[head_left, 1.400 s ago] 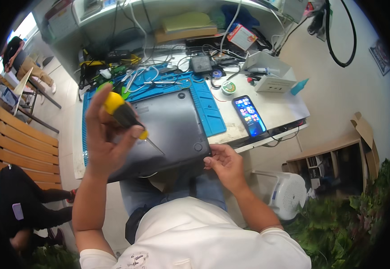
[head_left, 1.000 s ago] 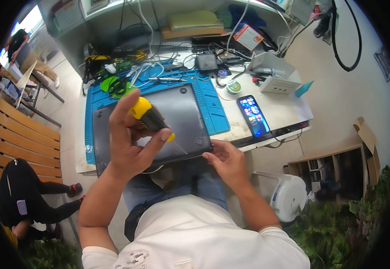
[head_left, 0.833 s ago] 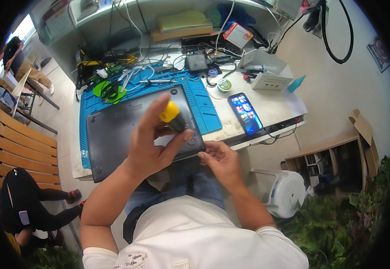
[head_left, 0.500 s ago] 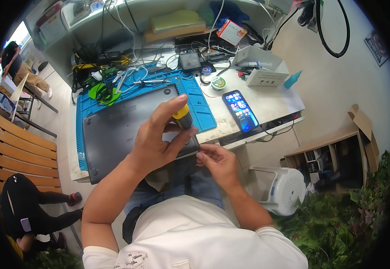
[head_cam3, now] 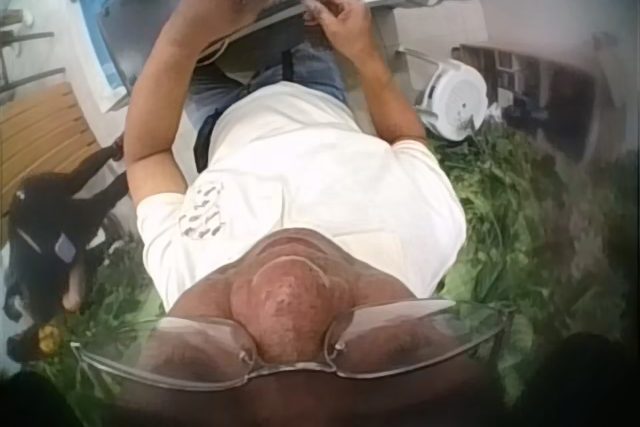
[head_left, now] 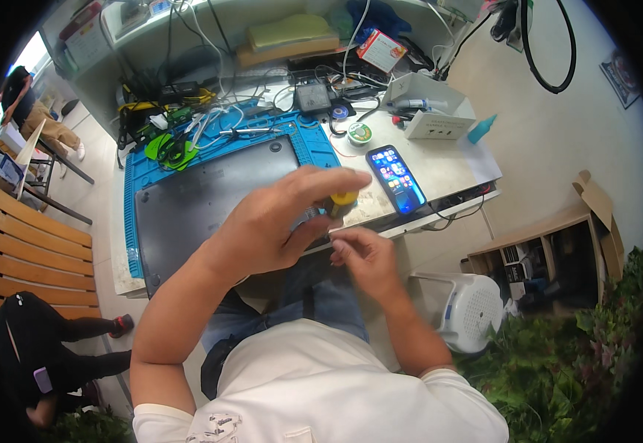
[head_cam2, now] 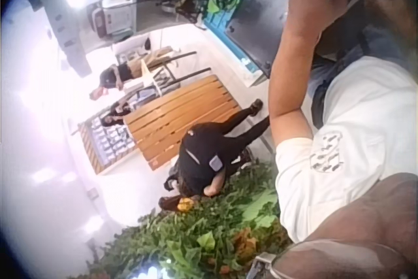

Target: The person uses a screwdriver to unscrew the base of a laptop, then uses a thin prying tool to separate the bottom cover from the main chassis and begins to lift it off.

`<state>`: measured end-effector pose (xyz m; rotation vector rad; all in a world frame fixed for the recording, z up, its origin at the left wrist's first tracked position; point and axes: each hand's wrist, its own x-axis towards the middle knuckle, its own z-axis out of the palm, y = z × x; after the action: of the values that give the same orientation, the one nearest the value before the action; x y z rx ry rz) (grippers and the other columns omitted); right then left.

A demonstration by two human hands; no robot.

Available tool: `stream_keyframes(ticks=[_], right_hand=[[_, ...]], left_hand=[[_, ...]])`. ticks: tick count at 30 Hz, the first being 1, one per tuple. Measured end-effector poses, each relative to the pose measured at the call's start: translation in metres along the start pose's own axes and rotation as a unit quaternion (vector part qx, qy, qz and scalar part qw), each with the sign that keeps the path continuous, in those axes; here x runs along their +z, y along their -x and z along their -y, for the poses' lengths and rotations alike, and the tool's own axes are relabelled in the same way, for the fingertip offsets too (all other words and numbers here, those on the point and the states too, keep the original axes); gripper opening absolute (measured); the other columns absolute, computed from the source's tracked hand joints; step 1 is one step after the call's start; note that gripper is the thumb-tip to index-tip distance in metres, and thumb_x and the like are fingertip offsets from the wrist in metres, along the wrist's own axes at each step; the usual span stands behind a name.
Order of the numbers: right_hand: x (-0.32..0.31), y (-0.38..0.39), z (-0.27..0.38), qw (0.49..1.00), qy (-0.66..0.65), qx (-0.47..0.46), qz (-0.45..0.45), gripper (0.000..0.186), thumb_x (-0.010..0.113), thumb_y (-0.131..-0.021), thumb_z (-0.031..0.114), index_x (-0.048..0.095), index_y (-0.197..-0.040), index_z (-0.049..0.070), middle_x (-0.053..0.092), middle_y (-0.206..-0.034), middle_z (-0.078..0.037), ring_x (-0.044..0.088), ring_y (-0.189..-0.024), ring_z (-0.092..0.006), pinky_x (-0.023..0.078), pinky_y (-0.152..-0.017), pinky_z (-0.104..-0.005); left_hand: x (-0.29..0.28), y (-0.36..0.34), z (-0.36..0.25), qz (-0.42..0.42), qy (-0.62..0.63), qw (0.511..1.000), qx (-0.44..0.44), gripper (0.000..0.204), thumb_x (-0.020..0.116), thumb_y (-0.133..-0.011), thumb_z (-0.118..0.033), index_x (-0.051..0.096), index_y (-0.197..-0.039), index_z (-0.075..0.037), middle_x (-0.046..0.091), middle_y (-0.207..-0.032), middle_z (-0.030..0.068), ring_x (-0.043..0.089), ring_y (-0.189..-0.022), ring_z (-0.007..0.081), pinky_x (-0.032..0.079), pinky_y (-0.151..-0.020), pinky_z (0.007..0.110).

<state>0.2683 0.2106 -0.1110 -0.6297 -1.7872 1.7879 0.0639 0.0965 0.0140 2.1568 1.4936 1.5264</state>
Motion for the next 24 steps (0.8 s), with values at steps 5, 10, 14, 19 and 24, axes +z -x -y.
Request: stream_keyframes(ticks=[5, 10, 14, 19, 24], right_hand=[[-0.009, -0.010, 0.054, 0.977, 0.022, -0.176, -0.118, 0.032, 0.080, -0.099, 0.008, 0.072, -0.128, -0.003, 0.072, -0.119, -0.011, 0.073, -0.105, -0.0158, 0.063, -0.086, -0.0317], [0.021, -0.046, 0.114, 0.851, 0.195, -0.474, -0.114, 0.059, 0.098, -0.083, 0.021, 0.071, -0.133, 0.004, 0.071, -0.122, -0.013, 0.071, -0.105, -0.0252, 0.058, -0.091, -0.0374], [0.028, -0.043, 0.116, 0.899, 0.162, -0.403, -0.061, 0.057, 0.098, -0.080, 0.012, 0.075, -0.132, 0.003, 0.077, -0.123, -0.011, 0.073, -0.102, -0.0185, 0.060, -0.090, -0.0328], [0.010, -0.060, 0.115, 0.937, 0.059, -0.341, 0.057, 0.052, 0.073, -0.099, -0.002, 0.065, -0.150, 0.002, 0.075, -0.136, -0.014, 0.075, -0.116, -0.0192, 0.062, -0.099, -0.0352], [0.008, -0.069, 0.120, 0.956, -0.068, -0.225, 0.175, 0.051, 0.076, -0.101, 0.004, 0.057, -0.149, 0.003, 0.072, -0.126, -0.013, 0.075, -0.111, -0.0185, 0.061, -0.096, -0.0330]], left_hand=[[0.021, -0.006, 0.000, -0.094, -0.049, 0.994, 0.014, 0.066, 0.090, -0.083, 0.000, 0.064, -0.143, -0.010, 0.075, -0.134, 0.0112, 0.078, -0.101, 0.0253, 0.063, -0.082, 0.035], [0.032, -0.007, 0.014, -0.155, -0.116, 0.981, -0.013, 0.060, 0.097, -0.081, -0.012, 0.066, -0.133, -0.008, 0.078, -0.112, 0.0106, 0.075, -0.091, 0.0221, 0.061, -0.080, 0.035], [0.029, 0.005, 0.009, -0.112, -0.063, 0.987, -0.101, 0.056, 0.097, -0.081, -0.011, 0.068, -0.129, -0.006, 0.074, -0.100, 0.0089, 0.074, -0.089, 0.0219, 0.060, -0.079, 0.034], [0.025, 0.024, 0.030, 0.024, 0.121, 0.978, -0.168, 0.034, 0.084, -0.094, -0.004, 0.074, -0.127, -0.003, 0.078, -0.105, 0.0093, 0.076, -0.091, 0.0212, 0.062, -0.088, 0.035], [0.033, 0.040, 0.039, 0.039, 0.099, 0.970, -0.219, 0.025, 0.082, -0.097, -0.005, 0.080, -0.121, -0.007, 0.082, -0.102, 0.0096, 0.076, -0.085, 0.0179, 0.059, -0.080, 0.032]])
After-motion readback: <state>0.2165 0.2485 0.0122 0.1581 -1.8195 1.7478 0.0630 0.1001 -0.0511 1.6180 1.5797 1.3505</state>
